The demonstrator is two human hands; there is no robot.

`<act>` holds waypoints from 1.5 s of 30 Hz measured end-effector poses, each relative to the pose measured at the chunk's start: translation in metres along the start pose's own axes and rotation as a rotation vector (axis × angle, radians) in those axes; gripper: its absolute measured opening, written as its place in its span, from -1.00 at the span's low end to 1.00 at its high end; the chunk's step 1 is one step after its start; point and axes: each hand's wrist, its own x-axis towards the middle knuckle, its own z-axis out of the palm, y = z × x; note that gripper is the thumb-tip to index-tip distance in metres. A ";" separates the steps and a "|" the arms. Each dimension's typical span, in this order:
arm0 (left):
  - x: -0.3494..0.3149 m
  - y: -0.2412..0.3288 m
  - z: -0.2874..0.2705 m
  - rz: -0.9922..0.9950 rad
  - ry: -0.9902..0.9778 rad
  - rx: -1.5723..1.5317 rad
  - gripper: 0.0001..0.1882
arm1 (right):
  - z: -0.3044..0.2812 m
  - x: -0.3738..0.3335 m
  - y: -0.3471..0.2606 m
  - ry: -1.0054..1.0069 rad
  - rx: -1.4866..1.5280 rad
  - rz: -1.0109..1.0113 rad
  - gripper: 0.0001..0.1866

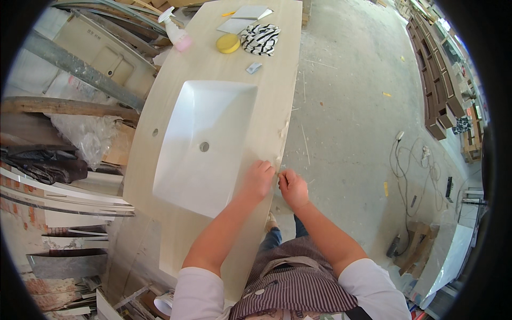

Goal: The person applies a thin strip of edge banding to the edges of a light-colored countertop with an integrated sink. They use a small metal tool to press the strip along the edge and then wipe the surface with a cloth. The person moves around the countertop to cover multiple edges.

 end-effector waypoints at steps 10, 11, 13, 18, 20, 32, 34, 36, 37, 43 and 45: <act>-0.047 0.015 -0.003 -0.043 -0.069 0.059 -0.94 | 0.004 -0.042 -0.006 -0.053 -0.017 0.002 -0.89; -0.049 0.017 -0.005 -0.039 -0.059 0.038 -0.95 | 0.003 -0.044 -0.008 -0.054 -0.008 0.008 -0.89; -0.053 0.021 -0.008 -0.031 -0.038 -0.001 -0.95 | 0.003 -0.052 -0.010 -0.060 0.009 0.017 -0.90; -0.069 0.033 -0.024 -0.002 -0.070 -0.018 -0.91 | 0.005 -0.077 -0.016 -0.102 0.073 0.100 -0.89; -0.082 0.038 -0.031 -0.015 -0.119 0.001 -0.92 | 0.004 -0.088 -0.020 -0.153 0.066 0.107 -0.87; -0.085 0.056 -0.025 -0.157 0.004 0.145 -0.88 | -0.004 -0.073 -0.025 -0.190 -0.026 -0.022 -0.80; -0.087 0.038 -0.019 -0.099 0.021 0.139 -0.87 | -0.004 -0.067 -0.028 -0.181 -0.017 -0.044 -0.80; -0.089 0.038 -0.018 -0.078 0.024 0.135 -0.86 | -0.002 -0.074 -0.026 -0.193 -0.019 -0.024 -0.80; -0.091 0.038 -0.018 -0.068 0.025 0.133 -0.86 | 0.000 -0.077 -0.026 -0.180 -0.016 -0.023 -0.80; -0.112 0.042 -0.024 -0.082 -0.037 0.052 -0.89 | 0.007 -0.102 -0.028 -0.148 0.013 0.004 -0.80; -0.115 0.043 -0.026 -0.063 -0.055 0.075 -0.91 | 0.010 -0.108 -0.029 -0.126 0.007 0.025 -0.81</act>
